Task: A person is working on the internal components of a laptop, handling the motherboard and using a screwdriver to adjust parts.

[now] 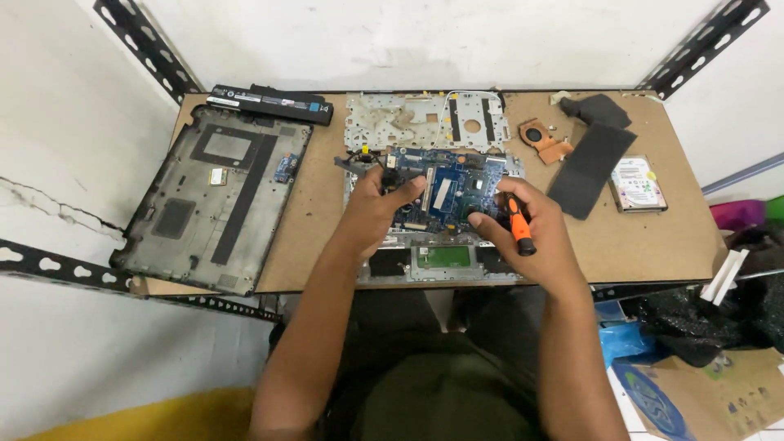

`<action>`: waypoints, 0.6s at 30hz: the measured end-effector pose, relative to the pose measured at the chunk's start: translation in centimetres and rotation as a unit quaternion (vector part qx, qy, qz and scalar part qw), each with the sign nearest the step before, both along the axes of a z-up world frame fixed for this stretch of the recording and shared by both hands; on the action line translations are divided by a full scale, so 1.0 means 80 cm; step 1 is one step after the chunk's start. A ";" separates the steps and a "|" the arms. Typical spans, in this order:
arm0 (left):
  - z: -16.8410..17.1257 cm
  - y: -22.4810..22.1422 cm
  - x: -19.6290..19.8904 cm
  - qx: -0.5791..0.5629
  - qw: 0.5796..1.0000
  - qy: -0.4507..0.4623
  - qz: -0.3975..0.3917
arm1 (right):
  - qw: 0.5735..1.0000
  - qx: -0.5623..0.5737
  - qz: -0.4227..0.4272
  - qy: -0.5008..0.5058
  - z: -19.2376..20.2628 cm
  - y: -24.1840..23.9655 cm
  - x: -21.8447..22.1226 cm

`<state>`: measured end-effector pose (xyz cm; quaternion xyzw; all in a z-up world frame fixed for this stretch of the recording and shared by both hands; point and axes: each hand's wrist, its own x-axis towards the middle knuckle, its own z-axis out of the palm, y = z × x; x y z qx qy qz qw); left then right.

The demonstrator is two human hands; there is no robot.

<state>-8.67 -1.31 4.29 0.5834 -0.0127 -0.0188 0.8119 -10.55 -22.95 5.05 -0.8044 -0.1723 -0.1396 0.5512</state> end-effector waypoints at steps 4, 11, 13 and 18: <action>0.006 -0.007 -0.012 0.002 1.000 0.011 0.012 | 1.000 -0.005 -0.011 0.020 0.001 -0.005 -0.009; 0.013 -0.012 -0.012 0.043 0.998 0.014 0.032 | 0.999 -0.024 0.014 0.029 0.005 -0.006 0.009; 0.016 -0.010 -0.009 0.069 0.996 0.029 0.044 | 0.999 -0.031 0.027 0.022 0.008 -0.001 0.025; 0.008 -0.002 0.030 0.153 0.983 -0.075 0.063 | 0.997 -0.014 0.081 -0.011 0.008 -0.002 0.078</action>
